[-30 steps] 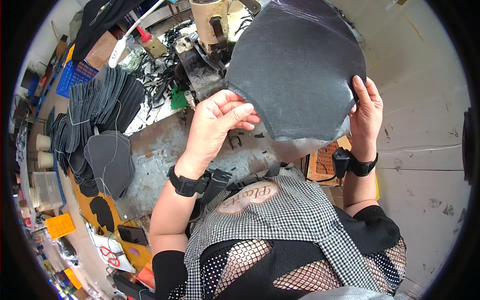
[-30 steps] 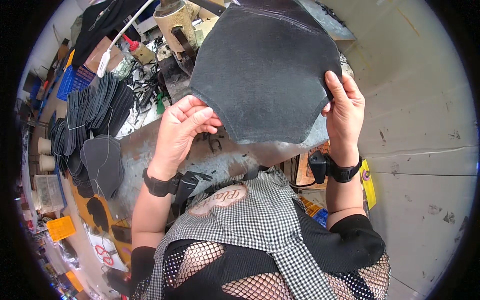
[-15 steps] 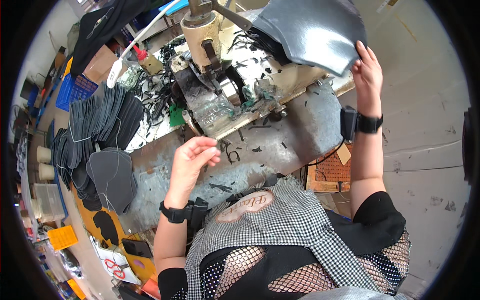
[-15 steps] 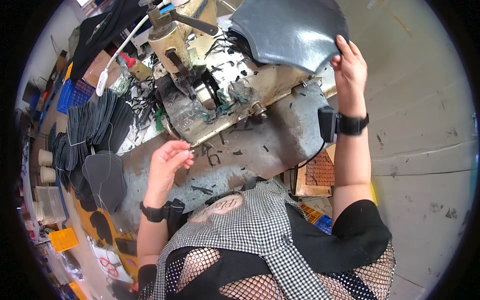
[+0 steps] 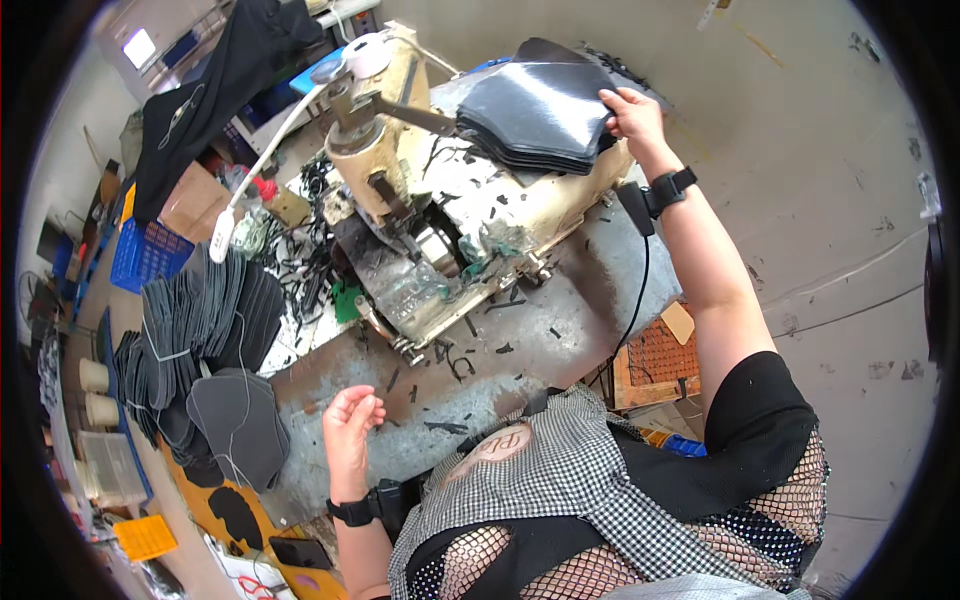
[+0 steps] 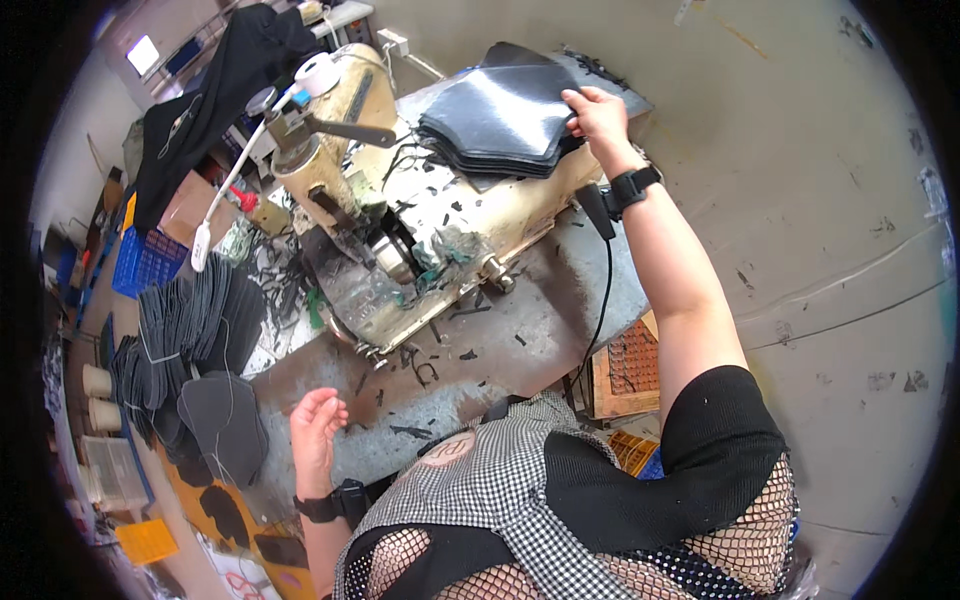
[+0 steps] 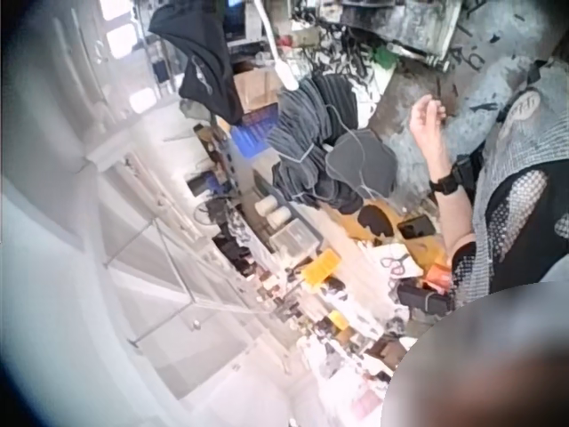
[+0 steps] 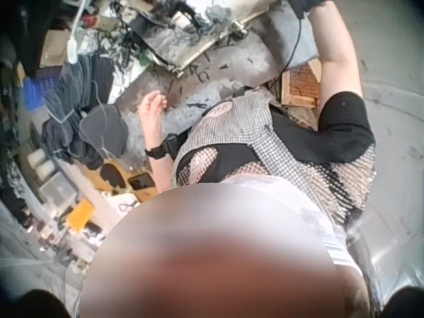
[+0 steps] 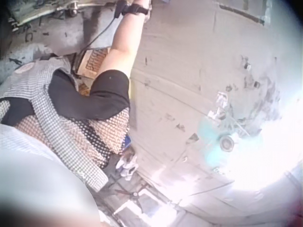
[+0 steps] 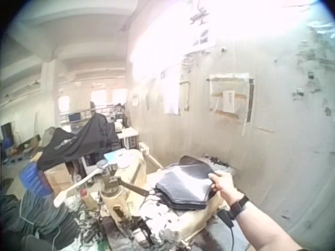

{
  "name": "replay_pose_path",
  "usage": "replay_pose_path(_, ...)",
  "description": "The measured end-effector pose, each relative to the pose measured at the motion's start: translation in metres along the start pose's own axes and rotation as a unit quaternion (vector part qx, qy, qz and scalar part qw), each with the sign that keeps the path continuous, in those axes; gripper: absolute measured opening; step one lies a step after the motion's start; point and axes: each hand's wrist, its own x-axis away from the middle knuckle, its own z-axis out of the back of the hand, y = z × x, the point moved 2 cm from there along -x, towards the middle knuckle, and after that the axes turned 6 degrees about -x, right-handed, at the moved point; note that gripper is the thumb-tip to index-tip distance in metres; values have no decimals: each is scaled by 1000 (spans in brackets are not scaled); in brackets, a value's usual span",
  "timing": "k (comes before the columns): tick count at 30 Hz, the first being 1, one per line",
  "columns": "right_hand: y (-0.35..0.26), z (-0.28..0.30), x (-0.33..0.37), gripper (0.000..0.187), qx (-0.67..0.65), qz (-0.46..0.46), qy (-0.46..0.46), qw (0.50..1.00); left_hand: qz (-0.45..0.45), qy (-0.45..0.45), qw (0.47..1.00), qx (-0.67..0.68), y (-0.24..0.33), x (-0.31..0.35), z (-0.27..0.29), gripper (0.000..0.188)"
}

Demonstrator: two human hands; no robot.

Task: The recorder uses a leather skiving machine to thin the edges of shoe components.

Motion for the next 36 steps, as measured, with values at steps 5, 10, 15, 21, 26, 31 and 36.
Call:
replay_pose_path(5,10,1,-4,24,65,-21,-6,998,-2,7,1000,-4,-2,2,-1,17)
replay_pose_path(10,9,15,6,30,245,176,144,943,-1,23,1000,-5,-2,4,6,17)
replay_pose_path(15,-34,-40,100,21,104,188,-166,962,1,52,999,-7,-11,12,16,17)
replay_pose_path(21,-33,-120,177,28,77,-33,-408,909,-5,37,999,-36,-9,14,6,17)
replay_pose_path(26,0,-162,171,27,17,-99,-448,888,-4,86,996,-34,-18,32,23,16)
replay_pose_path(31,7,-177,171,11,28,-93,-394,914,8,126,992,-1,-31,49,41,16)
replay_pose_path(36,5,-187,171,11,130,-27,-357,925,27,142,990,6,-37,53,41,16)
